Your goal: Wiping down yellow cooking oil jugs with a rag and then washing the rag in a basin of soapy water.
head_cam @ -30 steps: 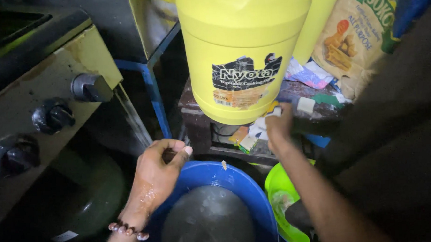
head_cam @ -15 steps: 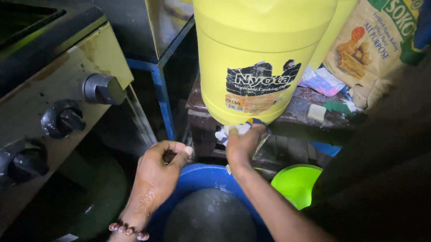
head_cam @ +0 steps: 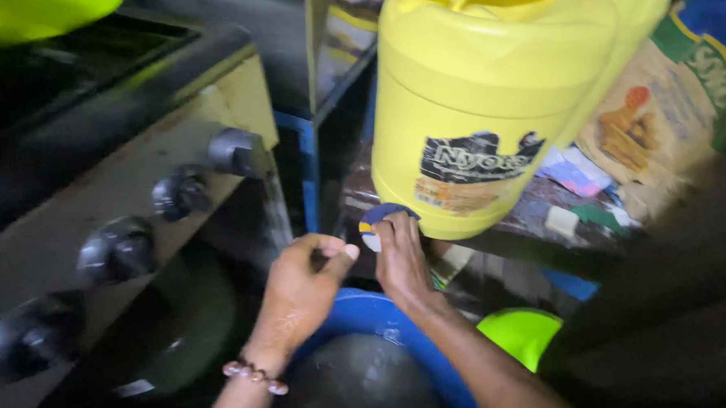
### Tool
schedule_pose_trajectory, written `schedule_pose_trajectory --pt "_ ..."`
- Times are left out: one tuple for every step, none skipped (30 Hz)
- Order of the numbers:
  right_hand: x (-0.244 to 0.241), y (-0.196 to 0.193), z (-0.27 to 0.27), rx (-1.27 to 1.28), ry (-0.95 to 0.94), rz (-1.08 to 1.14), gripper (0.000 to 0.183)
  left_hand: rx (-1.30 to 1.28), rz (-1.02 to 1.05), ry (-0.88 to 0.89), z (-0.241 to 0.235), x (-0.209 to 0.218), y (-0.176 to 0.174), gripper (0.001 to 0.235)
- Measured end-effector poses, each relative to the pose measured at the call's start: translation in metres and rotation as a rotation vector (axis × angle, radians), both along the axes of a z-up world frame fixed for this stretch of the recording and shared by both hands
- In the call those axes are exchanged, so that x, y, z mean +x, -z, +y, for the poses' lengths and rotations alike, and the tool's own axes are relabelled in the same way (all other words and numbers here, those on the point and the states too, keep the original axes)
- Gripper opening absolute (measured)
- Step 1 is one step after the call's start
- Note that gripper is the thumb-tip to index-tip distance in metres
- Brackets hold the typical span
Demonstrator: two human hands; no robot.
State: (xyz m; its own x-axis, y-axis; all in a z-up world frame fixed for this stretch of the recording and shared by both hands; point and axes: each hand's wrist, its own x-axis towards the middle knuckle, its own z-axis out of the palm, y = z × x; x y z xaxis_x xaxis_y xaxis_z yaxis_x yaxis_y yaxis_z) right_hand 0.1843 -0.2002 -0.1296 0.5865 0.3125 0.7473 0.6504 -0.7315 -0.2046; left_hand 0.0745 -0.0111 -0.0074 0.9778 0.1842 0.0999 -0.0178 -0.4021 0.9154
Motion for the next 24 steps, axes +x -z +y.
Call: schedule_pose_trajectory --pt "-0.001 -0.012 0.01 0.003 -0.018 -0.005 0.028 0.003 -0.005 -0.018 0.005 -0.005 -0.002 0.025" --pt "-0.002 -0.025 0.019 0.1 -0.075 0.025 0.04 0.019 -0.011 -0.023 0.009 -0.01 -0.006 0.026" --pt "-0.003 -0.039 0.013 0.187 -0.103 0.053 0.053 0.025 -0.019 0.002 0.003 -0.01 -0.009 0.026" --pt "-0.013 -0.049 0.015 0.181 -0.091 0.045 0.053 0.018 -0.025 0.014 0.005 -0.019 -0.012 0.026" --pt "-0.016 -0.066 0.02 0.415 -0.066 0.194 0.035 0.017 0.032 0.001 0.008 -0.024 -0.021 0.022" --pt "-0.019 -0.083 0.023 0.647 -0.046 0.344 0.02 0.015 0.09 -0.012 0.009 -0.028 -0.031 0.019" --pt "-0.036 -0.113 0.019 0.646 -0.034 0.322 0.02 0.013 0.072 0.006 0.013 -0.027 -0.025 0.019" --pt "-0.052 -0.143 0.016 1.071 -0.15 0.583 0.022 -0.019 0.067 -0.038 0.015 -0.025 -0.019 0.017" --pt "-0.072 -0.169 0.012 1.502 -0.269 0.837 0.027 -0.049 0.068 -0.073 0.016 -0.023 -0.012 0.016" --pt "-0.075 -0.18 -0.015 1.509 -0.258 0.807 0.027 -0.049 0.057 -0.046 0.013 -0.026 -0.02 0.016" --pt "-0.078 -0.191 -0.04 1.58 -0.186 0.788 0.043 -0.056 0.147 -0.071 0.011 -0.031 -0.03 0.019" --pt "-0.083 -0.201 -0.063 1.652 -0.115 0.769 0.059 -0.061 0.236 -0.097 0.012 -0.035 -0.039 0.025" --pt "-0.082 -0.196 -0.111 1.65 -0.123 0.746 0.059 -0.063 0.217 -0.086 0.011 -0.037 -0.046 0.025" --pt "-0.081 -0.191 -0.158 0.875 0.303 0.341 0.055 -0.045 0.277 -0.09 0.01 -0.039 -0.052 0.029" --pt "-0.082 -0.186 -0.207 0.065 0.645 -0.059 0.052 -0.027 0.341 -0.098 0.008 -0.043 -0.058 0.033" --pt "-0.087 -0.244 -0.196 0.068 0.652 -0.074 0.052 -0.028 0.327 -0.09 0.006 -0.041 -0.059 0.033" --pt "-0.102 -0.294 -0.182 0.679 0.216 0.025 0.039 -0.029 0.325 -0.095 0.006 -0.043 -0.057 0.029" --pt "-0.12 -0.345 -0.164 1.256 -0.267 0.119 0.029 -0.031 0.322 -0.1 0.007 -0.044 -0.054 0.026" --pt "-0.124 -0.371 -0.163 1.25 -0.275 0.106 0.029 -0.035 0.307 -0.098 0.005 -0.045 -0.06 0.026" --pt "-0.128 -0.396 -0.162 0.869 -0.088 0.177 0.035 -0.012 0.339 -0.103 0.004 -0.045 -0.066 0.023" --pt "-0.134 -0.418 -0.159 0.486 0.095 0.243 0.045 0.015 0.381 -0.11 0.005 -0.051 -0.069 0.02" --pt "-0.105 -0.406 -0.167 0.486 0.093 0.238 0.045 0.014 0.376 -0.11 0.005 -0.053 -0.076 0.02" --pt "-0.076 -0.396 -0.177 0.39 0.135 0.332 0.061 0.008 0.387 -0.108 0.004 -0.055 -0.082 0.021" --pt "-0.046 -0.385 -0.187 0.294 0.178 0.425 0.078 0.002 0.398 -0.105 0.004 -0.056 -0.088 0.022"
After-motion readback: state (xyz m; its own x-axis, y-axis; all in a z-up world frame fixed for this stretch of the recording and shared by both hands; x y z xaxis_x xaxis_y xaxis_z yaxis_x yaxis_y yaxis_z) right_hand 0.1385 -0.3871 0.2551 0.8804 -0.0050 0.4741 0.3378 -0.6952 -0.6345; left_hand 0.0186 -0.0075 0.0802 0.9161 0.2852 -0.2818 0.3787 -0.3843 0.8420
